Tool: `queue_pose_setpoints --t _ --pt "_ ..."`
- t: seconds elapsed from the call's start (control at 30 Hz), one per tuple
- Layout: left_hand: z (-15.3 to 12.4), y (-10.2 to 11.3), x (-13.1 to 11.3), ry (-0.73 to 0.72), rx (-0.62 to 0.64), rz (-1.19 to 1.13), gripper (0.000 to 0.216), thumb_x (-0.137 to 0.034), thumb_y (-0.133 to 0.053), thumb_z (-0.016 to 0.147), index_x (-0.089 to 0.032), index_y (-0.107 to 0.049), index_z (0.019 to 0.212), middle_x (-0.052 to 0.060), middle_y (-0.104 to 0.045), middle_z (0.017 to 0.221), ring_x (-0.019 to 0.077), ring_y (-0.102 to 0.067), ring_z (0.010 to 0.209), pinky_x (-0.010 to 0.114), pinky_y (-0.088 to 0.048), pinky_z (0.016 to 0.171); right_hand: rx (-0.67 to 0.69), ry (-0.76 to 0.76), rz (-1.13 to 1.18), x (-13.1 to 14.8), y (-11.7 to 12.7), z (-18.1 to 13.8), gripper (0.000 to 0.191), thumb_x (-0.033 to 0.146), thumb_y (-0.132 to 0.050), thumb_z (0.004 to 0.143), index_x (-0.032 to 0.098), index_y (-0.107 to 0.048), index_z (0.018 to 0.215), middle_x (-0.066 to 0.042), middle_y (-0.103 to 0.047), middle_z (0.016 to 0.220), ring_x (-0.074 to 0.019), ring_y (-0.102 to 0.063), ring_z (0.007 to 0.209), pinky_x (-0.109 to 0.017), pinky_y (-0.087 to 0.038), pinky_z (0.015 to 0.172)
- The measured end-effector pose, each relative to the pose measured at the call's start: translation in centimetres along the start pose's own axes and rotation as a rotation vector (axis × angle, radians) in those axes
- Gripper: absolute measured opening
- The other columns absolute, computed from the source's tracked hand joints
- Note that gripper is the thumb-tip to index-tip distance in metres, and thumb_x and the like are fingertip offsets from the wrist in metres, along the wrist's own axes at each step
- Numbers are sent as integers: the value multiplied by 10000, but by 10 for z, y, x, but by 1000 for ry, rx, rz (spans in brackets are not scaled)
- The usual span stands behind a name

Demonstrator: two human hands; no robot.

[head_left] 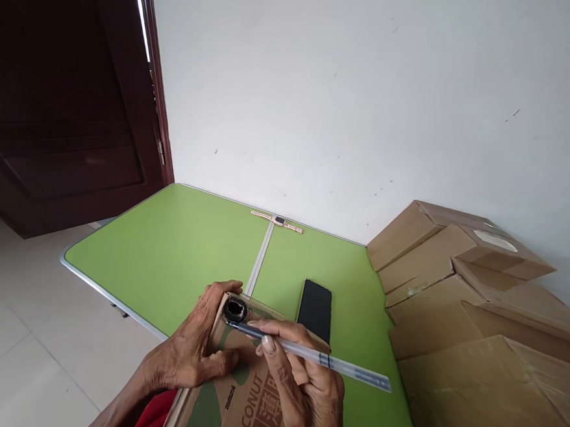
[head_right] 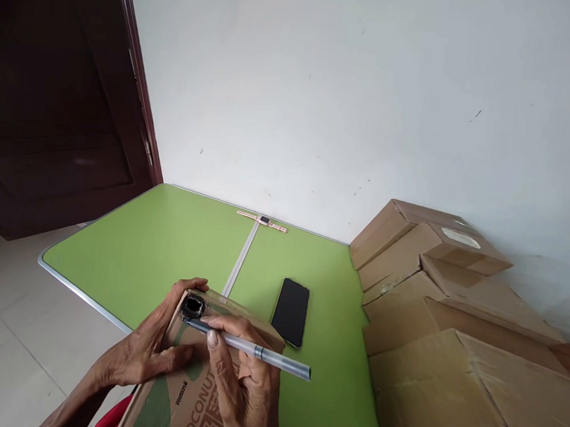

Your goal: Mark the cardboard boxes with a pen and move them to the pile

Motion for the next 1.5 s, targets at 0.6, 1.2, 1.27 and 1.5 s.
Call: queue_pose_setpoints --t 0.6,1.2,1.27,1.5 --pt "-7 -3 12 113 2 -42 738 -497 -604 994 -317 -252 1617 116 -343 1678 390 -373 1534 561 -370 1248 -220 -67 29 -31 64 120 341 528 -394 1102 227 -553 1077 -85 -727 1122 -177 -747 861 -252 -589 577" --pt "-8 -2 20 318 -135 -284 822 -683 -645 917 -313 -376 1600 114 -365 1699 411 -388 1541 530 -466 1200 115 -637 -956 -162 17 139 299 371 -676 1030 174 -674 1254 -87 -708 1243 -235 -711 1063 -450 -607 928" --pt "-11 0 21 328 -164 -296 817 -687 -654 909 -328 -392 1594 107 -393 1686 420 -416 1522 536 -490 1179 69 -596 -984 -150 27 122 285 354 -598 1068 159 -655 1269 -100 -709 1228 -226 -703 1069 -408 -584 934" --pt "-13 3 17 309 -175 -253 791 -702 -615 924 -309 -405 1578 110 -374 1692 416 -388 1540 481 -572 1091 -162 -760 -1110 -136 56 51 644 479 -735 918 -11 -591 1310 -340 -566 1353 -475 -508 1341 -567 -467 1023"
Point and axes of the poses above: each hand's wrist, its own z-axis towards the middle knuckle, its own y-axis out of the back of the hand, x = y × z, the point moved 4 cm from there along z, towards the middle knuckle
